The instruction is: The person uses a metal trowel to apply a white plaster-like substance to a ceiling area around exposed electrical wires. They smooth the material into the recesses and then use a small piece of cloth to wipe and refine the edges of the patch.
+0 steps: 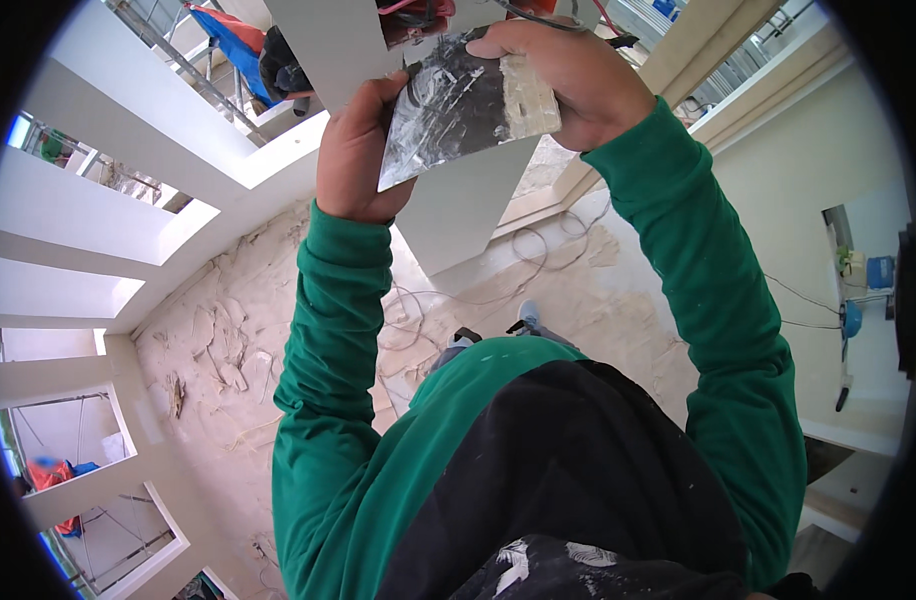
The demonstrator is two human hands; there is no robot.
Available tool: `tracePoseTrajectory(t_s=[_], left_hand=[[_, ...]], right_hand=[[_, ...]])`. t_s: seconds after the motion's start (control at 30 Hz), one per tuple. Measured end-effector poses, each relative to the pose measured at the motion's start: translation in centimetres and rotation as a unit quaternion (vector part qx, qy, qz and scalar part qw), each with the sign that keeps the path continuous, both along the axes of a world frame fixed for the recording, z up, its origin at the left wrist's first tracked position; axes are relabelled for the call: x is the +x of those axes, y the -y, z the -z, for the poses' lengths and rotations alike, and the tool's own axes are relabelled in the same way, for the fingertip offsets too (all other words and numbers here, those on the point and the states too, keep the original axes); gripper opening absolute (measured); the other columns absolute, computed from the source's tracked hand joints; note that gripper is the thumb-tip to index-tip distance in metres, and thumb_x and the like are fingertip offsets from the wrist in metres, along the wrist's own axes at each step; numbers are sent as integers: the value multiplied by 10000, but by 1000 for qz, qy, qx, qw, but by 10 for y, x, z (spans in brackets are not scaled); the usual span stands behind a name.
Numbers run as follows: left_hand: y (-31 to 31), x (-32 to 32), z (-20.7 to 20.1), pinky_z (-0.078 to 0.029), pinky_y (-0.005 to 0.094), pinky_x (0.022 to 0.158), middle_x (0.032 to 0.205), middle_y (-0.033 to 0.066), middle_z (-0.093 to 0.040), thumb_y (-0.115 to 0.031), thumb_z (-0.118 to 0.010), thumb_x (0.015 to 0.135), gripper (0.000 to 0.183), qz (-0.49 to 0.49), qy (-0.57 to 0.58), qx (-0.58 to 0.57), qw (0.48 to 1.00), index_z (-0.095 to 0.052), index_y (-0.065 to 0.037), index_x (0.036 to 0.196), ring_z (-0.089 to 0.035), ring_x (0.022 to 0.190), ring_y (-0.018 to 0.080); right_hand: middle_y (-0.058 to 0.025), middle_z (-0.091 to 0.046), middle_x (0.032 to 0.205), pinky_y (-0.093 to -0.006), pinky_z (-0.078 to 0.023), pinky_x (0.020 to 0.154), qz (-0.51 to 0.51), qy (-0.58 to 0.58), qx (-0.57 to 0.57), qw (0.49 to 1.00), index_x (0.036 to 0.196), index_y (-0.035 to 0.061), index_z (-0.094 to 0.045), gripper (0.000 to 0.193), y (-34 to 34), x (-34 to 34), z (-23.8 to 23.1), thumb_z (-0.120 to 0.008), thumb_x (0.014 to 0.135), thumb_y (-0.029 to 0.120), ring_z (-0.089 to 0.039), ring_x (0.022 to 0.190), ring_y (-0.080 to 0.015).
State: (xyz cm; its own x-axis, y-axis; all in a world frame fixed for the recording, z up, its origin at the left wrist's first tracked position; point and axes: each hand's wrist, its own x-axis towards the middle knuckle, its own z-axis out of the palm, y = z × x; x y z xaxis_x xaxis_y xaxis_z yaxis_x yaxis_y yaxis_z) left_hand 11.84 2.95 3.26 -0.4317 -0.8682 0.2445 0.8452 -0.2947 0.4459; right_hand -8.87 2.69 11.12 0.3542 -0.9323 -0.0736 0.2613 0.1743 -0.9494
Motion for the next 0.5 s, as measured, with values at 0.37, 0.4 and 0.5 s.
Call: tracePoseTrajectory(t_s=[0.37,0.4,0.5], left_hand=[[-4,-2,-4,-562,369,908,1116,165,-676,-125,-507,995,262,-38,60,30,997,-536,63,1176,-687,986,248],[-5,-3,-3,-562,370,906,1115,164,-676,-124,-507,995,259,-42,71,35,996,-537,62,1173,-687,984,248],[-1,1,-2,-560,367,912,1136,165,-670,-119,-517,990,258,-36,45,4,998,-544,62,1173,-683,1004,252]], right_hand=[[-90,-677,845,-333,-591,680,-37,57,52,996,913,7,-632,68,5,3,-8,-568,894,16,-695,736,-209],[-90,-677,847,-333,-591,679,-37,57,52,996,914,7,-632,67,5,2,-7,-568,893,16,-696,738,-210],[-87,-673,836,-335,-593,677,-30,53,54,997,925,10,-630,66,9,8,-4,-577,891,28,-694,730,-212]])
